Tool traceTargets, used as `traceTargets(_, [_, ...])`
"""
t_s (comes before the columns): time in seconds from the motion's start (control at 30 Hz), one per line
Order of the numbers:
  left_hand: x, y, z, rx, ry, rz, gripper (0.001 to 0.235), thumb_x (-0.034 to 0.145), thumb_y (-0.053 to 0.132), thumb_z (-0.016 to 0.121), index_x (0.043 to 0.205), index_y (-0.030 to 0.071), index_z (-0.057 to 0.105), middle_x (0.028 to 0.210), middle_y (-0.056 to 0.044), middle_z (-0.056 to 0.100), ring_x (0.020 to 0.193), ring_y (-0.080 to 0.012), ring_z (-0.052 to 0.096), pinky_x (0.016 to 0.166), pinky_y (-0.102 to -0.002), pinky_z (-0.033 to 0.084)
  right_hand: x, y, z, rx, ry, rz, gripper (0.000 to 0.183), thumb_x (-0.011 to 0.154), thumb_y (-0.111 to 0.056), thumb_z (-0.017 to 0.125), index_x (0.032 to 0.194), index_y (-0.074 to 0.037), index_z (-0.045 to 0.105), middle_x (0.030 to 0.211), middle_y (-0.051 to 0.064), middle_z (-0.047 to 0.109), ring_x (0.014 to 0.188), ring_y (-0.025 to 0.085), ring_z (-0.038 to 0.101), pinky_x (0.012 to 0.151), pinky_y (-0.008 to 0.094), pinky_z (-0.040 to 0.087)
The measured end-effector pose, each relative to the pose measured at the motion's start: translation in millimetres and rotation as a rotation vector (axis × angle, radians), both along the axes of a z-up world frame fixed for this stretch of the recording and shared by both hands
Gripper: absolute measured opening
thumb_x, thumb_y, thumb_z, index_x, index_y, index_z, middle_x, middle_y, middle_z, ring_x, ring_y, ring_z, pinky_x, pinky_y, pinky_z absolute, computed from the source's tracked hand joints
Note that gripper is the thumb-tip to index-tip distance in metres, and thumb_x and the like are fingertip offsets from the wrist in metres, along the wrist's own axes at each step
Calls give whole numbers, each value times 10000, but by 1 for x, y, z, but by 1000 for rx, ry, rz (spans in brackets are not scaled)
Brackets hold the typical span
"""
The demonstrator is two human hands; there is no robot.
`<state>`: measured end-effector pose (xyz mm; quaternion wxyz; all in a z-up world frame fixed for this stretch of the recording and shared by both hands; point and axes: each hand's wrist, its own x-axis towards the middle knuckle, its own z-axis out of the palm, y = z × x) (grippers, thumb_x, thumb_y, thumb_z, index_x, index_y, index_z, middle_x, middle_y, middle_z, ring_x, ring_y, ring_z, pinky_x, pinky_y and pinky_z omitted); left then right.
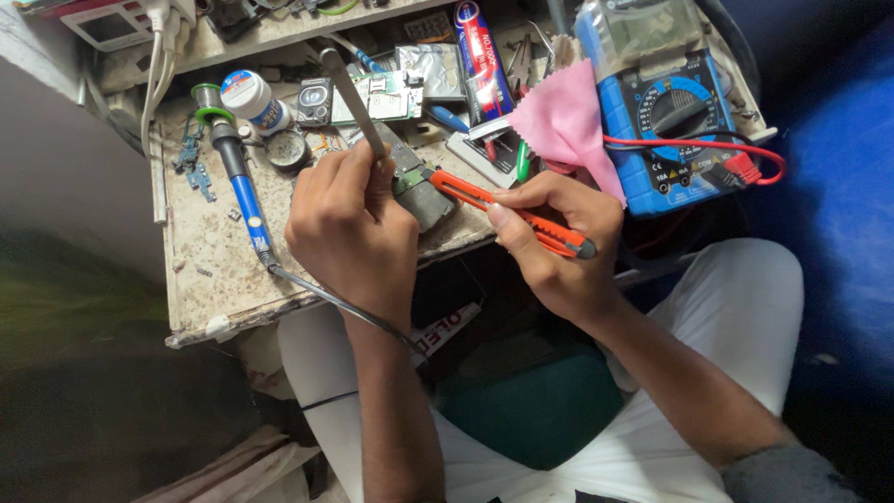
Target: The person uses a metal file and an orange utility knife to scrape and clean a small electronic component held in a vise. The work is performed on a cluttered bench with tools and a multimeter visible.
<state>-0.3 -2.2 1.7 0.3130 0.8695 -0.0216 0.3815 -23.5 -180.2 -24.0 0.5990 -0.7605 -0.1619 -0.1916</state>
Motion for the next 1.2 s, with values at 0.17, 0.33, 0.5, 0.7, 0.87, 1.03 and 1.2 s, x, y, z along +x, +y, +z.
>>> traceTargets(0.17, [-1,0,-1,7,5,-4,129,918,36,738,1045,57,736,946,-85,701,882,-304,647,766,-429,493,0,-2,-1,-8,-12,18,63,966,-3,705,1003,48,702,860,47,693,743,58,636,679,207,501])
traceTargets(0.33, [0,-1,1,-4,3,-4,129,910,33,733,1037,55,732,956,-84,708,880,-305,649,763,-427,495,1,1,-1,-27,-41,-11,64,963,-16,718,979,43,696,845,44,686,740,60,613,680,212,488])
traceTargets(0.5, [0,-1,2,4,4,-4,128,910,29,739,1036,51,737,948,-91,706,877,-307,650,762,-425,494,1,0,0,-23,-23,-14,67,959,-21,717,984,41,707,848,43,697,740,59,634,680,209,500])
traceTargets(0.7, [0,-2,0,8,-3,5,141,917,29,740,1056,54,748,957,-97,707,883,-306,655,772,-425,495,1,-2,1,-34,-37,8,70,948,-15,720,976,46,700,850,57,692,739,69,626,683,210,496])
traceTargets(0.87, [-1,-1,0,9,13,3,144,914,24,738,1055,51,751,950,-98,710,874,-308,654,767,-428,492,0,0,1,-40,-52,-16,70,951,-17,715,983,43,702,856,54,696,740,70,640,684,210,503])
traceTargets(1.03, [0,-1,2,7,-3,0,140,906,23,735,1043,53,740,961,-95,712,888,-307,656,778,-424,499,2,-1,1,-45,-53,-25,62,955,-20,716,979,37,708,842,54,690,742,76,631,683,218,493])
traceTargets(1.2, [0,0,0,8,-3,-11,124,919,26,735,1039,56,727,974,-89,712,902,-304,658,787,-424,500,1,-1,2,-23,-7,12,89,967,-43,710,993,40,696,850,57,695,727,84,640,670,222,510])
